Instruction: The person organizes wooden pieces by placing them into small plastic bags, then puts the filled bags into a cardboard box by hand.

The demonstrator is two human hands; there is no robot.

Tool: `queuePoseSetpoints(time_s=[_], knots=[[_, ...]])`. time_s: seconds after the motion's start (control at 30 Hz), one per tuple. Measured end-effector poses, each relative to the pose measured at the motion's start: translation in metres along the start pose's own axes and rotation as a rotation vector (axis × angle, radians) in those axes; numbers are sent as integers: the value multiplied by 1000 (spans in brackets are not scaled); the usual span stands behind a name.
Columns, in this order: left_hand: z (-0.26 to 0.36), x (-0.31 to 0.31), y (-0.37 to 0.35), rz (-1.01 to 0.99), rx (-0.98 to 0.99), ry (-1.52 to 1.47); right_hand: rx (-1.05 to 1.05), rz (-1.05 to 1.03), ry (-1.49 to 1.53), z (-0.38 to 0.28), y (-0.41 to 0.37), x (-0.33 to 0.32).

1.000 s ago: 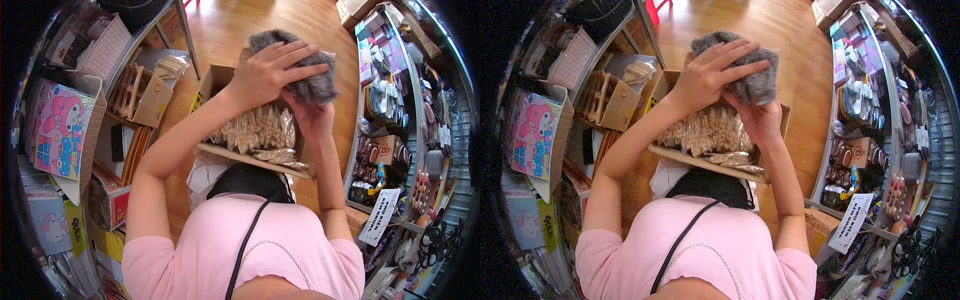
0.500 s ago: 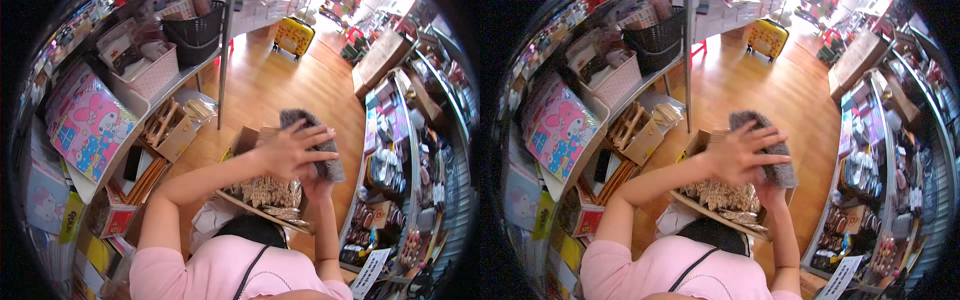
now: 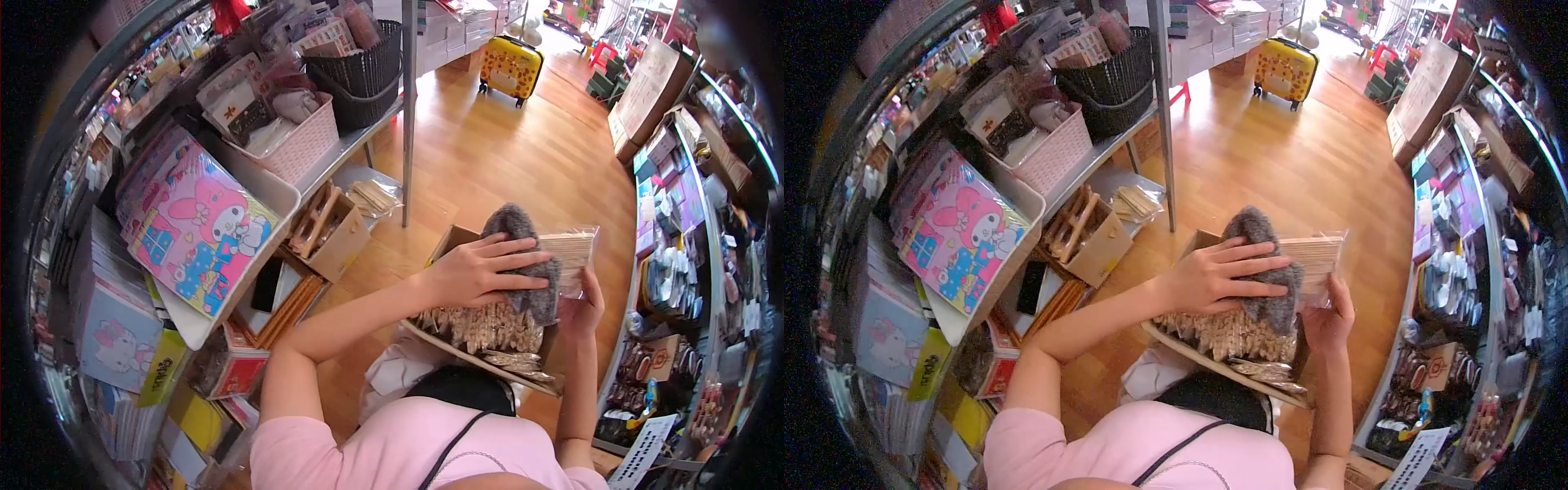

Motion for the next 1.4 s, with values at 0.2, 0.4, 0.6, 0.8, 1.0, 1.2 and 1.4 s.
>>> queuePoseSetpoints(time_s=[0.2, 0.4, 0.6, 0.8, 1.0, 1.2, 1.4], knots=[[-4, 3, 6, 10, -70, 37, 116, 25, -20, 24, 4, -1], [5, 11, 46, 76, -37, 13, 172, 117, 14, 19, -1, 2], [-5, 7, -1, -30, -13, 40, 88, 109, 28, 10, 6, 4], [-4, 5, 11, -2, -8, 21, 194, -224, 146, 21, 8, 9], [2, 12, 32, 66, -37, -8, 90, 204, -72, 19, 0, -15], [-36, 4, -31, -20, -27, 77, 52, 96, -41, 4, 11, -8], [-72, -73, -80, 227, -284, 30, -43, 109, 161, -3, 14, -11]])
Point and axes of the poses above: each hand's wrist, its own y-axis towards the middle knuckle, its own x-axis out of the palm, z = x × y, the point moved 8 cm from there along y, towards the middle knuckle, and after that the axes turned 4 degrees about -y, right-handed, at the moved point
